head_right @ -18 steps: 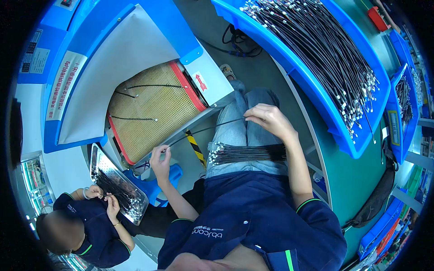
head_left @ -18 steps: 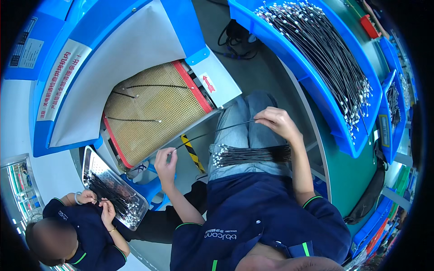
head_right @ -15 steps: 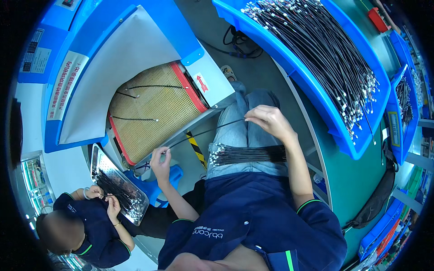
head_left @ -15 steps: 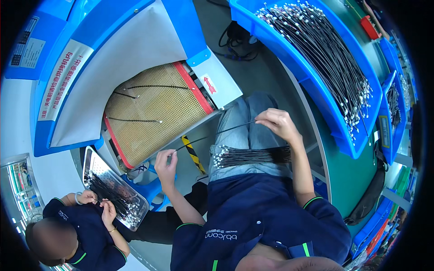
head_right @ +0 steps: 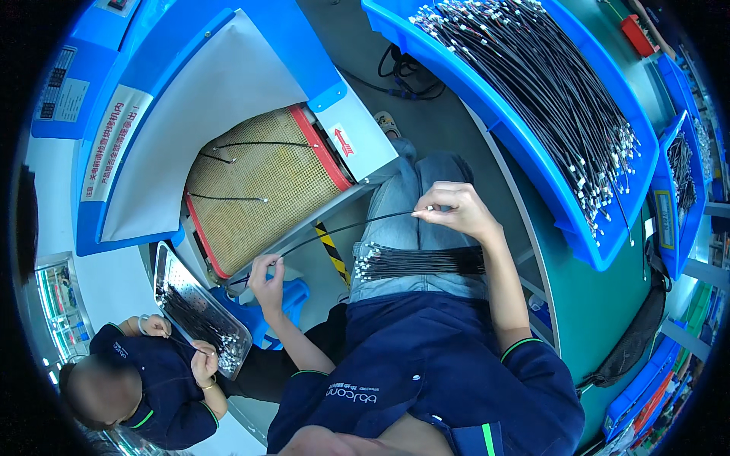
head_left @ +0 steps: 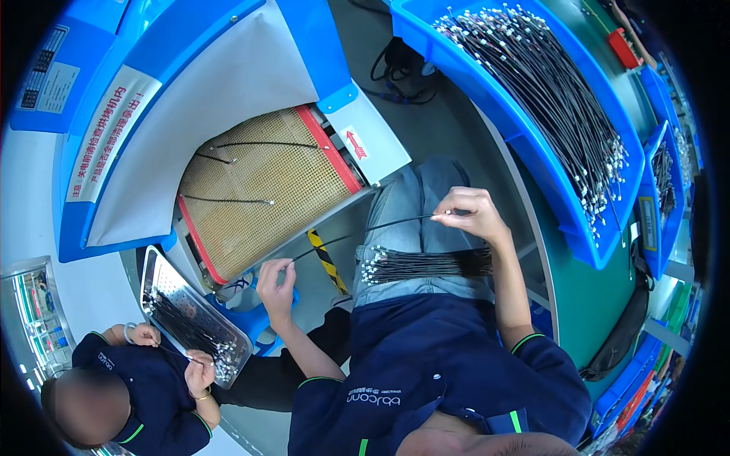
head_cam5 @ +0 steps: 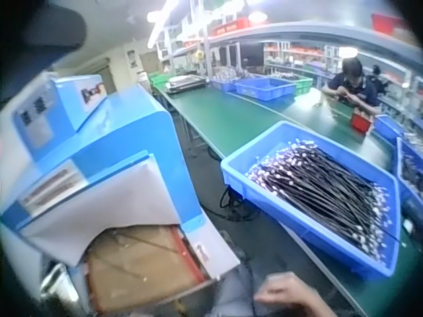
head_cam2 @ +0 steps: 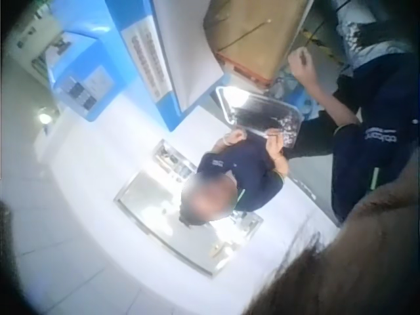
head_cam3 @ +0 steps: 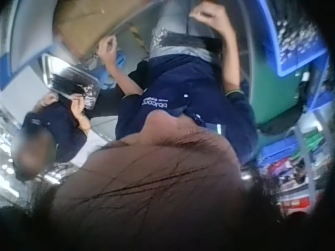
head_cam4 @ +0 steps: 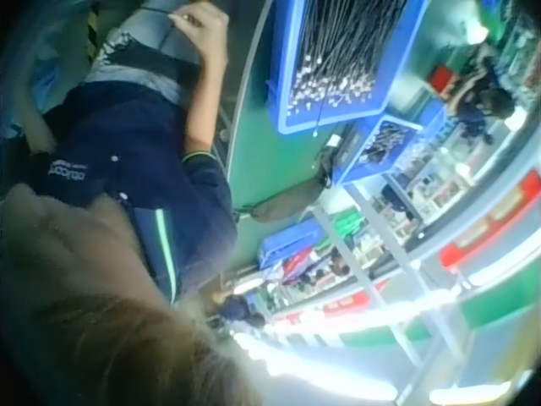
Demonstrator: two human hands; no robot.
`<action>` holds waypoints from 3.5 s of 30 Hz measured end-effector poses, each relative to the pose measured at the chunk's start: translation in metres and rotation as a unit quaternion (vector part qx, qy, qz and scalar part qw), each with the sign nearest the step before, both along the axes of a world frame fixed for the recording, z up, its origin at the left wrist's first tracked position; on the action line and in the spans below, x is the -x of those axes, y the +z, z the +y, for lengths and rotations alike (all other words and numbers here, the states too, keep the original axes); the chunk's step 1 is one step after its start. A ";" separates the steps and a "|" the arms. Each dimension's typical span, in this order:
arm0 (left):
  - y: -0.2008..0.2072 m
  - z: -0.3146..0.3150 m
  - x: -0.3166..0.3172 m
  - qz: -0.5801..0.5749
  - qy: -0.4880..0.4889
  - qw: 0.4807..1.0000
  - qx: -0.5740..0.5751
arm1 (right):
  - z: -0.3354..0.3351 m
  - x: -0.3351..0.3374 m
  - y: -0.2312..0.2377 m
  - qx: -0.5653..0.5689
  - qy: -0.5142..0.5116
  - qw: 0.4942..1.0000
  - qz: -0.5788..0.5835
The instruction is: The person inserts thin black cables into a blue machine with a mesh surface, likely for crimping or processing. They handle the cables one by one, placing them into the machine and then moving them to a blue bin. A coworker is visible in the background performing a similar task.
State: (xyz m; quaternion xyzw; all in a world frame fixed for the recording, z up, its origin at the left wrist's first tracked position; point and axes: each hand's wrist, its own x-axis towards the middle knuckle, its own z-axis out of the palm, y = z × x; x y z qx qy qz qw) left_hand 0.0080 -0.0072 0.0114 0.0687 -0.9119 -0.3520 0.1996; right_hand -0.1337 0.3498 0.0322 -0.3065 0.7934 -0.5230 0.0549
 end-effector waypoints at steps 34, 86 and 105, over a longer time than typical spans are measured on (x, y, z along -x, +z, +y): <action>-0.005 -0.135 0.149 0.026 -0.004 0.996 0.090 | -0.126 0.023 -0.020 0.033 -0.053 0.997 0.051; -0.052 0.117 0.019 -0.225 -0.274 0.925 -0.138 | -0.013 -0.060 -0.042 -0.132 0.021 0.964 -0.229; -0.016 0.113 0.024 -0.152 -0.255 0.939 -0.173 | -0.035 -0.055 -0.006 -0.174 0.041 0.977 -0.119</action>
